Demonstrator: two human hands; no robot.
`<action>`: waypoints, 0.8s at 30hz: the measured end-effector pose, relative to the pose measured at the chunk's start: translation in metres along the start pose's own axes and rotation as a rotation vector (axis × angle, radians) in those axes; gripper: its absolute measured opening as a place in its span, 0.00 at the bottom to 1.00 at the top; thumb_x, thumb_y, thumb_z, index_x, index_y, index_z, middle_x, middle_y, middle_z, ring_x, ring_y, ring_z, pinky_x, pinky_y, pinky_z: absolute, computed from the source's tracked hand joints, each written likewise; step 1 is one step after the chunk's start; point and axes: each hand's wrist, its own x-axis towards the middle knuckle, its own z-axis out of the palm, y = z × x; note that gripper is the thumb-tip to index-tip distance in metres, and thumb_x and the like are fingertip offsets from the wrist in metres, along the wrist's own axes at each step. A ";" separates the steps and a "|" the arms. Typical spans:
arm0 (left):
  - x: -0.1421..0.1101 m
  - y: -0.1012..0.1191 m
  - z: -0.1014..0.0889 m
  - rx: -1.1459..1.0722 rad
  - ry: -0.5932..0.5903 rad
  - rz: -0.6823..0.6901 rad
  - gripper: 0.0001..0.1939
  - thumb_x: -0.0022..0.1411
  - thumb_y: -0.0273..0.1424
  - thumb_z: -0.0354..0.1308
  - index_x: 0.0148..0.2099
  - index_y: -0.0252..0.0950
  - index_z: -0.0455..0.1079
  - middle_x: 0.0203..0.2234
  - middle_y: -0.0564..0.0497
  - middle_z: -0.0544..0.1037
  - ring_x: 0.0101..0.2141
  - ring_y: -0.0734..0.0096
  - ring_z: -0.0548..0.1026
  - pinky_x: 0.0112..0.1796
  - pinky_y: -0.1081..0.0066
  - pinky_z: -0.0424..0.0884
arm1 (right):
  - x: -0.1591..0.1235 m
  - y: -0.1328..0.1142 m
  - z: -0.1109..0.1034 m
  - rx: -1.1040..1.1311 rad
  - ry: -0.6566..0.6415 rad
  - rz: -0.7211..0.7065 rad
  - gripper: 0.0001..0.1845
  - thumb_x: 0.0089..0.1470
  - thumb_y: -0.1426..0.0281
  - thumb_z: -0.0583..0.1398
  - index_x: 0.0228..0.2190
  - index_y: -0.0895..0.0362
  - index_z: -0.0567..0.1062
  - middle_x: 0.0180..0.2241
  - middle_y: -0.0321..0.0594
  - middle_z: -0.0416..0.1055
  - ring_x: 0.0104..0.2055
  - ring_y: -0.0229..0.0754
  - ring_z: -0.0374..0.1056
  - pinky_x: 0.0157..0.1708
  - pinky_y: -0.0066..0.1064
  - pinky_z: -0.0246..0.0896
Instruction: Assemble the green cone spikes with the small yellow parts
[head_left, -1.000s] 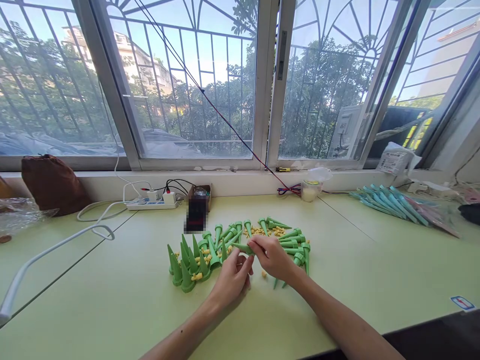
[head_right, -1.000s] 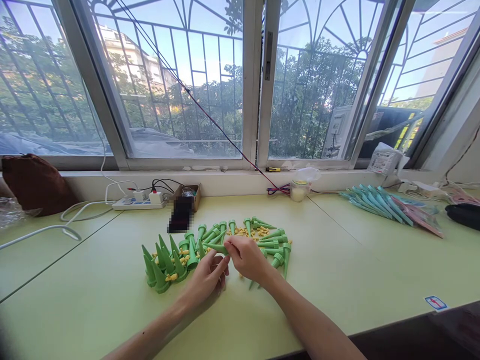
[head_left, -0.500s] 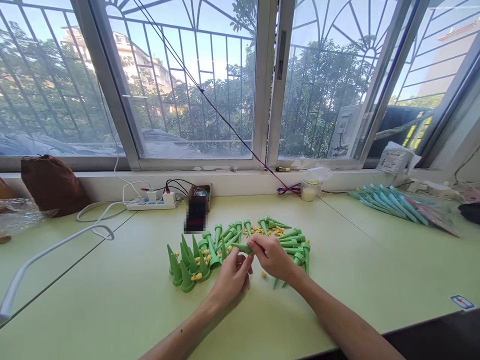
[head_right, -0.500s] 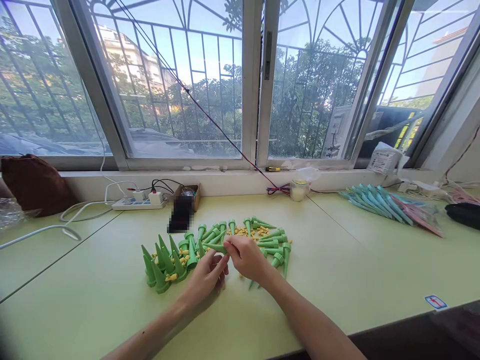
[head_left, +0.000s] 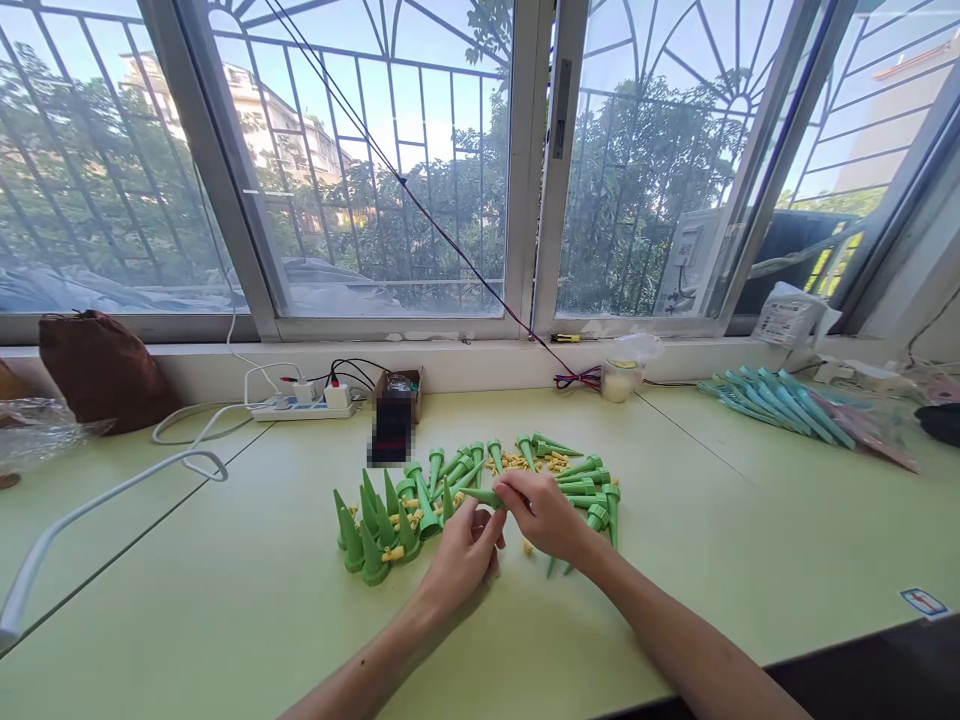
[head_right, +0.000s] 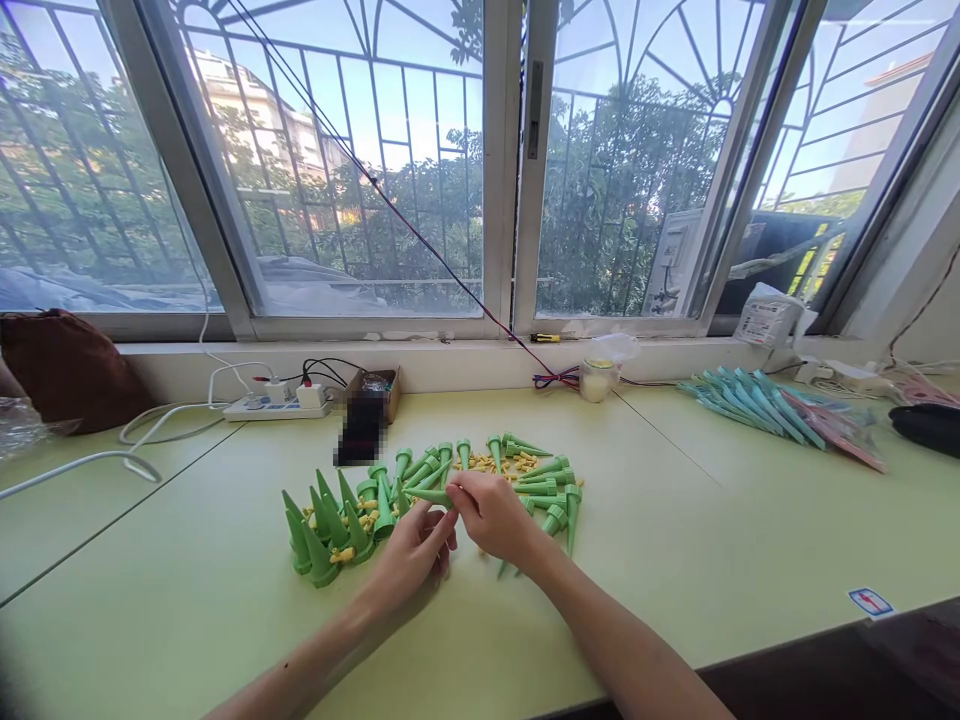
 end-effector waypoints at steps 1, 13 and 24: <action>0.000 0.000 0.000 0.001 -0.002 -0.001 0.22 0.61 0.53 0.55 0.36 0.38 0.60 0.22 0.57 0.72 0.16 0.75 0.69 0.18 0.75 0.61 | 0.000 0.000 0.000 0.000 0.002 -0.002 0.16 0.68 0.67 0.49 0.29 0.55 0.68 0.25 0.35 0.67 0.27 0.38 0.60 0.30 0.28 0.53; -0.001 0.002 0.000 -0.012 0.005 -0.008 0.22 0.60 0.53 0.56 0.36 0.38 0.61 0.21 0.57 0.72 0.15 0.76 0.68 0.17 0.75 0.61 | 0.000 0.000 0.000 0.002 -0.001 -0.005 0.17 0.69 0.66 0.50 0.28 0.55 0.67 0.24 0.35 0.66 0.26 0.38 0.60 0.29 0.28 0.53; -0.001 0.001 0.000 0.022 0.000 -0.005 0.23 0.61 0.54 0.55 0.35 0.39 0.59 0.22 0.57 0.71 0.16 0.76 0.68 0.18 0.74 0.62 | 0.000 0.000 0.000 0.018 -0.013 -0.003 0.15 0.68 0.68 0.50 0.27 0.55 0.65 0.24 0.34 0.64 0.27 0.37 0.60 0.30 0.28 0.52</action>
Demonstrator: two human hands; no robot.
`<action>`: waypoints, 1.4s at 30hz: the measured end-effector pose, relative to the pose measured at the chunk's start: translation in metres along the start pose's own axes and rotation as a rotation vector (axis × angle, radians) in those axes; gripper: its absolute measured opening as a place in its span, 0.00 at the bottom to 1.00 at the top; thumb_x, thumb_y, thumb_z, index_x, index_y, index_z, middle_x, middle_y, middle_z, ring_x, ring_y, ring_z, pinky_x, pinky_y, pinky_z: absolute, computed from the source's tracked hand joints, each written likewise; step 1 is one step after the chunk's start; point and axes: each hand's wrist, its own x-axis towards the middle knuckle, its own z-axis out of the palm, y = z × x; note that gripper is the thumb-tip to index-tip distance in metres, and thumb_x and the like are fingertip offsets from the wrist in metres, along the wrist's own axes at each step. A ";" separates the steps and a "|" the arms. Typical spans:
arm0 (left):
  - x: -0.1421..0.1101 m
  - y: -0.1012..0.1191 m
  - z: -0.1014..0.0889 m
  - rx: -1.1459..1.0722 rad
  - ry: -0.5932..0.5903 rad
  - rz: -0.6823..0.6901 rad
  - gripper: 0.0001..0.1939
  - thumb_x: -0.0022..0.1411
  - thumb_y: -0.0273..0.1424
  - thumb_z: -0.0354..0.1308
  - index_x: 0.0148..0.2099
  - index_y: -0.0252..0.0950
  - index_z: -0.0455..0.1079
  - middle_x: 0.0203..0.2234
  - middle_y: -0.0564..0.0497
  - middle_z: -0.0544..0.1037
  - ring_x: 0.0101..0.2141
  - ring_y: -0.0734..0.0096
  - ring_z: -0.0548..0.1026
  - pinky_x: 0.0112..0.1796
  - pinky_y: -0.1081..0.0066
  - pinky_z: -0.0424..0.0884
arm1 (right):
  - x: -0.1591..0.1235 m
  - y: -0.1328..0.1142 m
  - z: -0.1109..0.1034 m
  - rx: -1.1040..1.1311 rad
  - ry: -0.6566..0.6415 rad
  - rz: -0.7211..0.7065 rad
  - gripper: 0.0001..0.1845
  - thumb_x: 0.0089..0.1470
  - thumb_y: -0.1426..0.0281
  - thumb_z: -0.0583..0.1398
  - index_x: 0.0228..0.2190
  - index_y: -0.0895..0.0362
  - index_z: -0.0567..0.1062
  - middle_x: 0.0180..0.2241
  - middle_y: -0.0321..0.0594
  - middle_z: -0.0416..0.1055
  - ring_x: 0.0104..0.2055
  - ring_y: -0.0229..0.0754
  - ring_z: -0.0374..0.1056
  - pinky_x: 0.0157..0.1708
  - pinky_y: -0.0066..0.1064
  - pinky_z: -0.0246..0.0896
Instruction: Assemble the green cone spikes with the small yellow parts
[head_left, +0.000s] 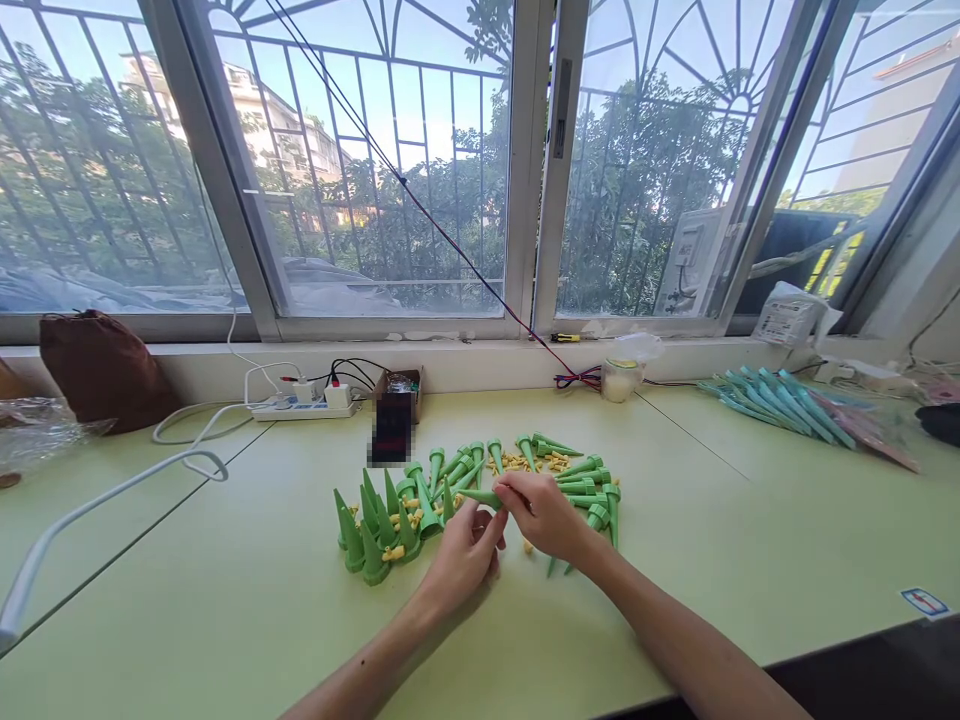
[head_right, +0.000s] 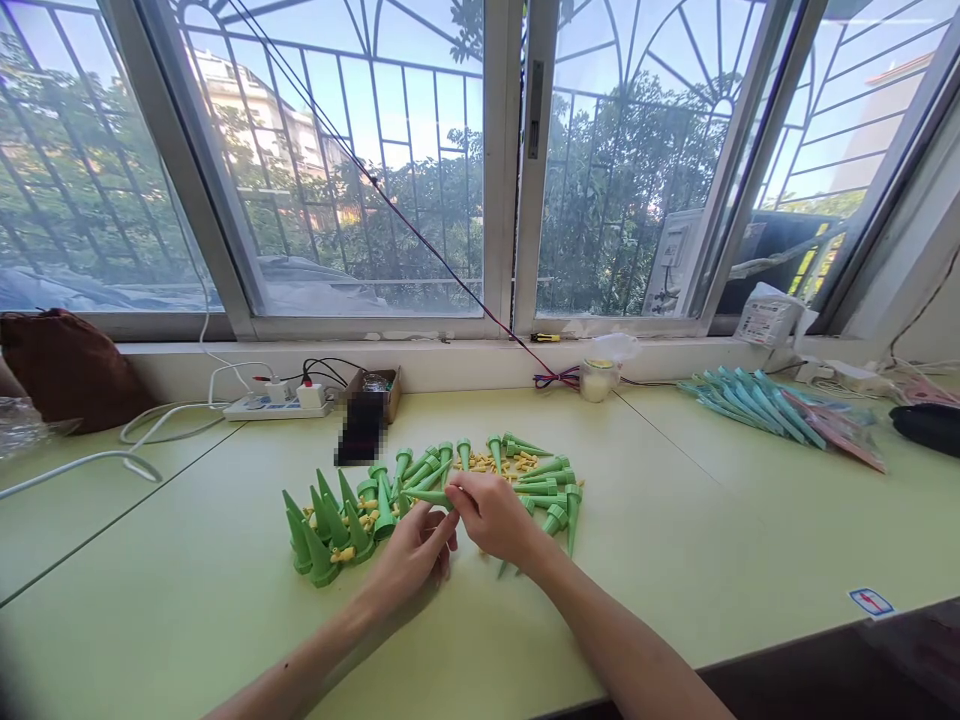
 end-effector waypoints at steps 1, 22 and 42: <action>0.000 0.000 0.000 0.001 -0.001 0.001 0.23 0.61 0.54 0.54 0.35 0.39 0.59 0.22 0.57 0.71 0.16 0.76 0.69 0.18 0.74 0.61 | 0.000 0.000 0.000 0.003 -0.002 0.001 0.15 0.68 0.68 0.50 0.28 0.55 0.65 0.24 0.34 0.64 0.27 0.37 0.60 0.30 0.28 0.53; 0.001 -0.002 -0.001 0.033 -0.011 0.003 0.23 0.60 0.53 0.55 0.32 0.39 0.58 0.22 0.57 0.71 0.17 0.76 0.69 0.20 0.74 0.63 | 0.000 -0.001 0.000 0.015 -0.016 -0.009 0.15 0.68 0.69 0.51 0.27 0.55 0.66 0.24 0.33 0.64 0.26 0.36 0.59 0.30 0.27 0.52; 0.001 -0.002 -0.002 0.055 -0.017 0.023 0.21 0.61 0.51 0.56 0.33 0.39 0.57 0.23 0.56 0.72 0.18 0.76 0.70 0.20 0.73 0.64 | -0.001 -0.002 0.000 0.026 -0.009 -0.008 0.14 0.68 0.69 0.51 0.28 0.55 0.66 0.24 0.33 0.64 0.27 0.36 0.58 0.30 0.27 0.51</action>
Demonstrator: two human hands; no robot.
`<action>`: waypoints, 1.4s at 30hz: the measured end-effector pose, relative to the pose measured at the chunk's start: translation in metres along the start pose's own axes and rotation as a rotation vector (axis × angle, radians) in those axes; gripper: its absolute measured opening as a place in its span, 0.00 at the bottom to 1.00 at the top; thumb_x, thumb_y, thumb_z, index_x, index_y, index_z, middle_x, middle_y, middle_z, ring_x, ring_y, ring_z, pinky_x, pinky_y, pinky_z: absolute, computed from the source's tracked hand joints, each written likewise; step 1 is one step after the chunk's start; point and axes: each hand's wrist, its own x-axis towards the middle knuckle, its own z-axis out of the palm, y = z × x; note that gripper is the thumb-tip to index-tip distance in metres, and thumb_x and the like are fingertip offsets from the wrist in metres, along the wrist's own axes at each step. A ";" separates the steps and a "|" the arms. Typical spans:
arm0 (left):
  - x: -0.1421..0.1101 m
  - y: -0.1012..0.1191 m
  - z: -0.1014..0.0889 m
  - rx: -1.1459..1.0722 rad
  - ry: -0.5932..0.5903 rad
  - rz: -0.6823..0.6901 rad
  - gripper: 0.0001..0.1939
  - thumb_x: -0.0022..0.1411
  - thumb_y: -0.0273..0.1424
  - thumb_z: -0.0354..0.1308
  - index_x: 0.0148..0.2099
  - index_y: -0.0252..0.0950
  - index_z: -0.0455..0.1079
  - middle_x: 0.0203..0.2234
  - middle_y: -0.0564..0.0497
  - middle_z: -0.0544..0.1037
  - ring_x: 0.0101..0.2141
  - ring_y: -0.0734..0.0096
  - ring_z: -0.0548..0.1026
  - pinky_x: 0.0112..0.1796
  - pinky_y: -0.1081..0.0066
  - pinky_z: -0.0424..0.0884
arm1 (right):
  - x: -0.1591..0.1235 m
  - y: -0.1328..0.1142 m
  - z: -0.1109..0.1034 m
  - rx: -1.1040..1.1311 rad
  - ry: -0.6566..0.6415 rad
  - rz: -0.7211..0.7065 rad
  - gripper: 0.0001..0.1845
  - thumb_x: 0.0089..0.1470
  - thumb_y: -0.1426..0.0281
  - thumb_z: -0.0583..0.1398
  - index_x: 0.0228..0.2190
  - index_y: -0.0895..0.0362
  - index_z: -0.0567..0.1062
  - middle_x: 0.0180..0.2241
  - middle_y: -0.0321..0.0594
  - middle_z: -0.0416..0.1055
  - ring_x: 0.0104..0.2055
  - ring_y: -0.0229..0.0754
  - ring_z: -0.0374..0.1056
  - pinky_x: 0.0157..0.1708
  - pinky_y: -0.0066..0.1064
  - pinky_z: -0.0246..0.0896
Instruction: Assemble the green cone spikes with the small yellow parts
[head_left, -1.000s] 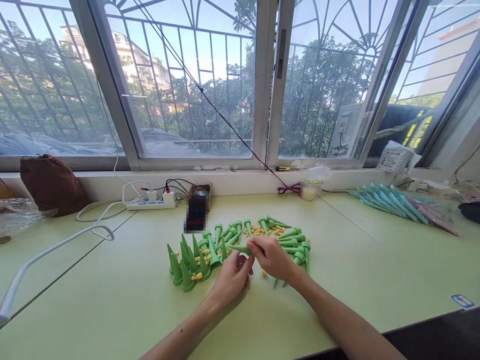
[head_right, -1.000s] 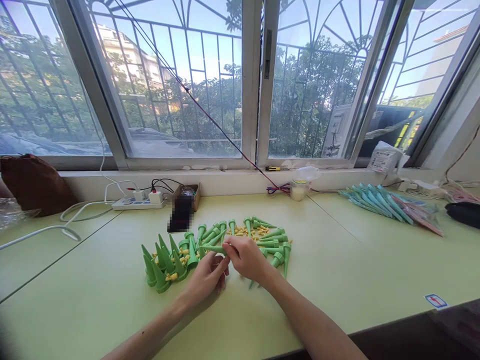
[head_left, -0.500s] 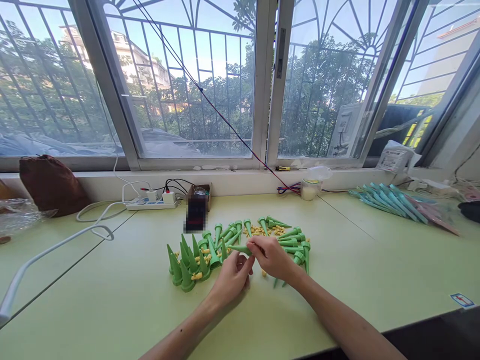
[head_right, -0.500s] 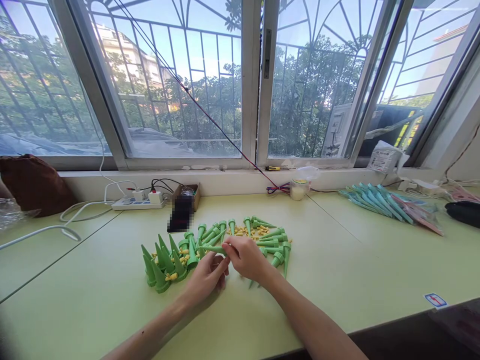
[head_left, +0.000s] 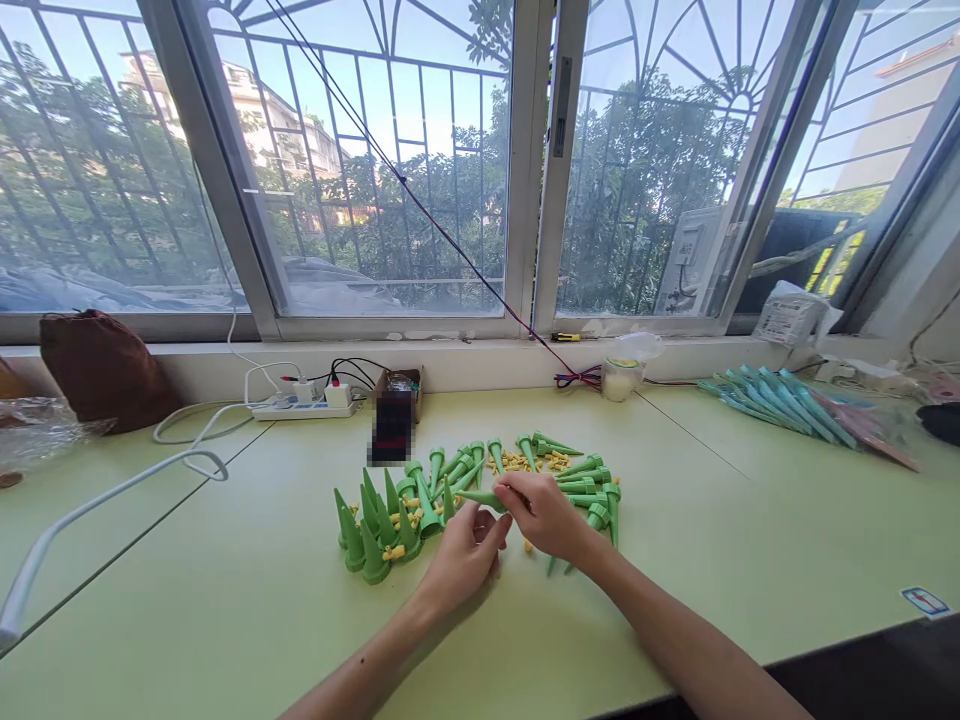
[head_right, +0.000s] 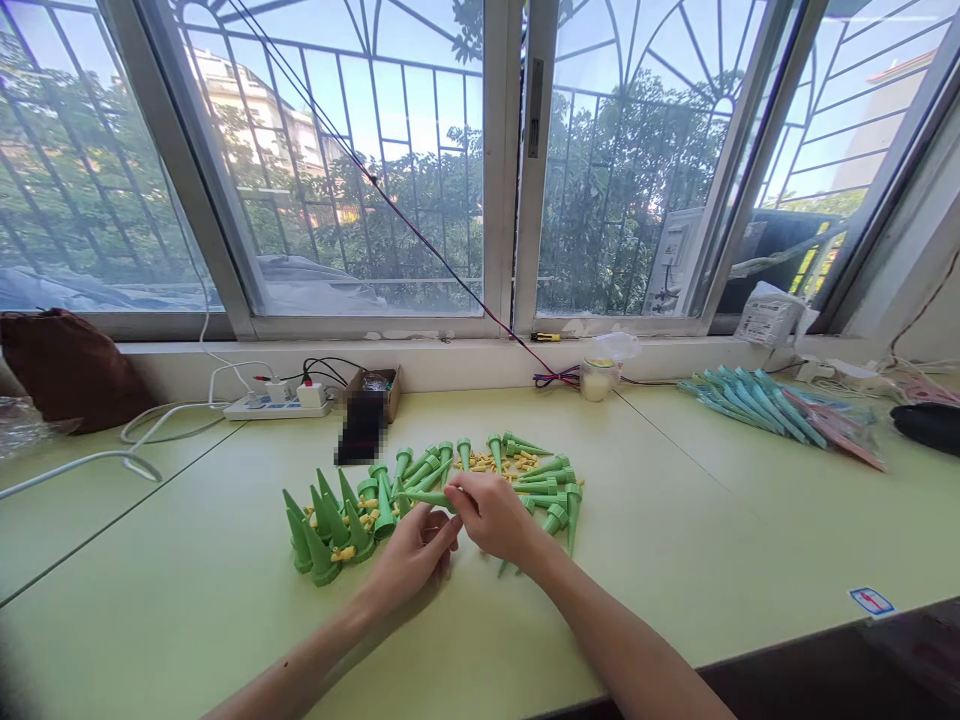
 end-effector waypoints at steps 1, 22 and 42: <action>0.000 0.000 0.000 -0.006 -0.003 -0.001 0.21 0.61 0.51 0.56 0.33 0.39 0.57 0.23 0.56 0.72 0.18 0.76 0.70 0.20 0.73 0.64 | 0.000 0.000 0.000 -0.001 0.002 0.001 0.14 0.68 0.69 0.51 0.28 0.55 0.66 0.24 0.33 0.64 0.27 0.36 0.58 0.30 0.27 0.51; 0.000 0.005 -0.002 -0.208 -0.117 -0.037 0.24 0.56 0.50 0.63 0.40 0.39 0.58 0.24 0.57 0.74 0.18 0.77 0.70 0.19 0.76 0.66 | 0.000 0.008 0.002 -0.038 0.078 0.019 0.19 0.69 0.64 0.49 0.29 0.56 0.70 0.24 0.35 0.65 0.26 0.37 0.58 0.29 0.28 0.52; 0.004 0.005 -0.006 -0.432 -0.061 -0.119 0.24 0.52 0.47 0.68 0.39 0.38 0.62 0.23 0.58 0.73 0.19 0.78 0.70 0.20 0.77 0.65 | -0.003 0.011 0.008 0.052 0.087 0.045 0.18 0.69 0.63 0.49 0.34 0.56 0.74 0.26 0.35 0.70 0.27 0.36 0.62 0.31 0.26 0.56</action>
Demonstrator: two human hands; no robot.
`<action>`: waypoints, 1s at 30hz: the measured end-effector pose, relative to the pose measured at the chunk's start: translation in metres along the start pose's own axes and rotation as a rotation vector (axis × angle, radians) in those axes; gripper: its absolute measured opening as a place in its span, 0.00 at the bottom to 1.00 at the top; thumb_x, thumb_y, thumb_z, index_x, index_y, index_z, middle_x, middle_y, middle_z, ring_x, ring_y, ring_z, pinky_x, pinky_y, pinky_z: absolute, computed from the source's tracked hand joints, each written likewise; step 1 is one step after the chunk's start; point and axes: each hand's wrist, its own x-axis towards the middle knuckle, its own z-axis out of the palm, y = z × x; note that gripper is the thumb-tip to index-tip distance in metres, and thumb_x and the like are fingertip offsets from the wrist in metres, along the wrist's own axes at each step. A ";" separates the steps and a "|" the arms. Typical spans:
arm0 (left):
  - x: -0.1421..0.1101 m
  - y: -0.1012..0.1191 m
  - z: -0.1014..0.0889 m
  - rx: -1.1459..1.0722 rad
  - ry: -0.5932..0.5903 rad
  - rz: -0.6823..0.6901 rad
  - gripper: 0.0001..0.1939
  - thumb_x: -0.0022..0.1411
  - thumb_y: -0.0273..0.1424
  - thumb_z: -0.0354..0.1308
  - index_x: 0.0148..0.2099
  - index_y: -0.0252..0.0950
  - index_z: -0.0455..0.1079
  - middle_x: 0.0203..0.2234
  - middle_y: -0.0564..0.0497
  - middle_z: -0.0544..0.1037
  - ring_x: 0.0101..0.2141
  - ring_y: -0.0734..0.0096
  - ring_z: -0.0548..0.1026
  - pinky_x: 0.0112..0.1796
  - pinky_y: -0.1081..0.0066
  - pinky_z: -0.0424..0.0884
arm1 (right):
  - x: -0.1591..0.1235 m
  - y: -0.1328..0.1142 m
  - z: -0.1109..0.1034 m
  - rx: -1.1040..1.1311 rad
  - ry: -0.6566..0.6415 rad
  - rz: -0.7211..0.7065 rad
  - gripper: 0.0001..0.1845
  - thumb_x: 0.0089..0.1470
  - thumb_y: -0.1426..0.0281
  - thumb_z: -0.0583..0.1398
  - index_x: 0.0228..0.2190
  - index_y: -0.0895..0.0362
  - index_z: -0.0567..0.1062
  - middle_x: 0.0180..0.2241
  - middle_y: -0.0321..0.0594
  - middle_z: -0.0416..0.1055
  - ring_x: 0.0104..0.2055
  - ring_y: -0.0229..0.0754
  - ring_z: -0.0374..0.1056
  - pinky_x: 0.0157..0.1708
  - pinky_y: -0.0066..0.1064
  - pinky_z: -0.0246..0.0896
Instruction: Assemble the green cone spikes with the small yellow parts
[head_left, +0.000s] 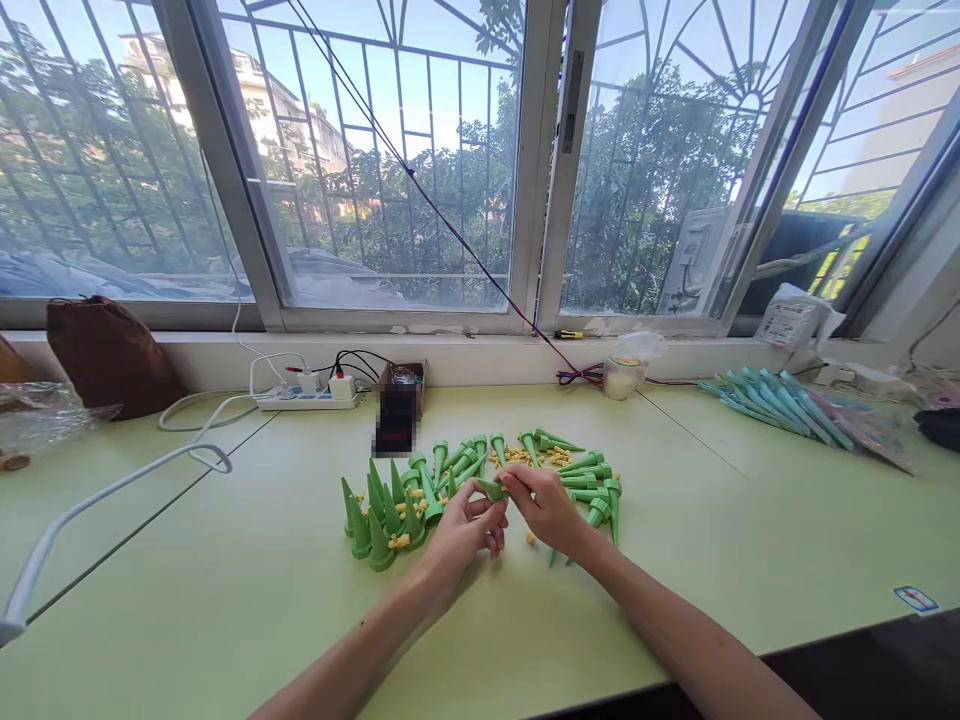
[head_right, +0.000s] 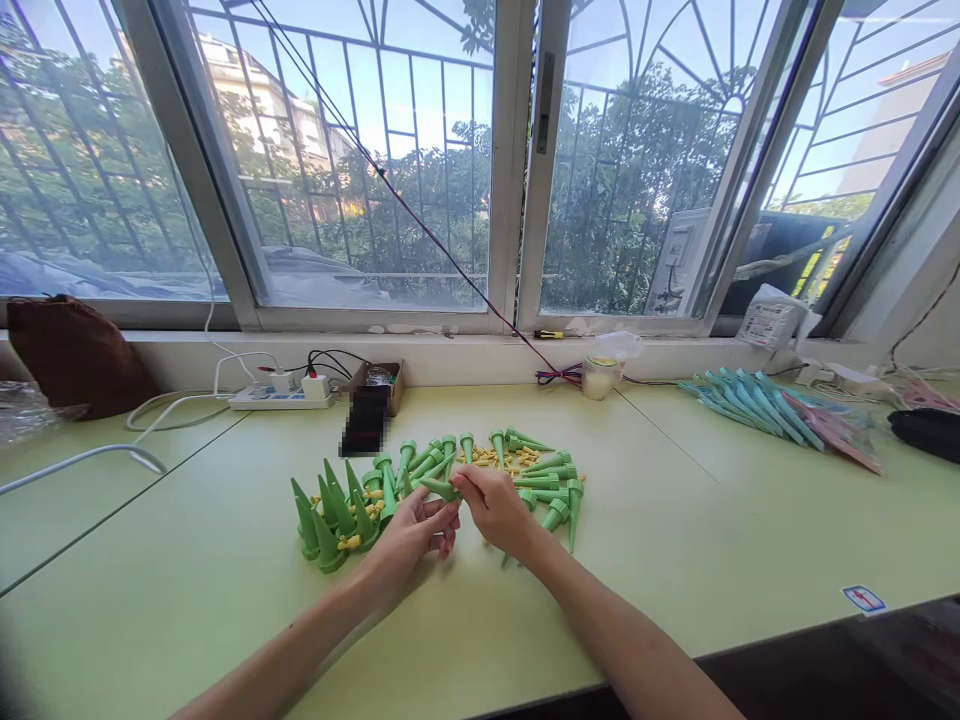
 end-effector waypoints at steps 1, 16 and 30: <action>0.000 0.000 0.000 -0.009 0.003 -0.001 0.24 0.52 0.47 0.69 0.39 0.38 0.62 0.23 0.58 0.73 0.19 0.78 0.70 0.20 0.77 0.65 | 0.000 0.000 0.000 0.002 0.004 0.001 0.18 0.69 0.63 0.49 0.34 0.56 0.74 0.26 0.35 0.69 0.27 0.36 0.61 0.31 0.26 0.56; 0.000 0.008 0.001 -0.074 0.022 -0.020 0.26 0.50 0.46 0.70 0.38 0.39 0.60 0.24 0.58 0.73 0.18 0.79 0.70 0.20 0.77 0.64 | 0.000 -0.005 0.000 0.102 -0.060 0.032 0.18 0.70 0.62 0.47 0.38 0.56 0.73 0.20 0.30 0.62 0.22 0.35 0.58 0.27 0.26 0.55; 0.004 0.008 -0.001 0.064 0.098 0.065 0.26 0.49 0.51 0.68 0.34 0.34 0.67 0.23 0.54 0.73 0.18 0.78 0.70 0.19 0.76 0.65 | 0.000 -0.004 0.001 0.070 -0.081 0.015 0.14 0.68 0.68 0.49 0.46 0.56 0.72 0.23 0.32 0.66 0.24 0.36 0.61 0.30 0.26 0.57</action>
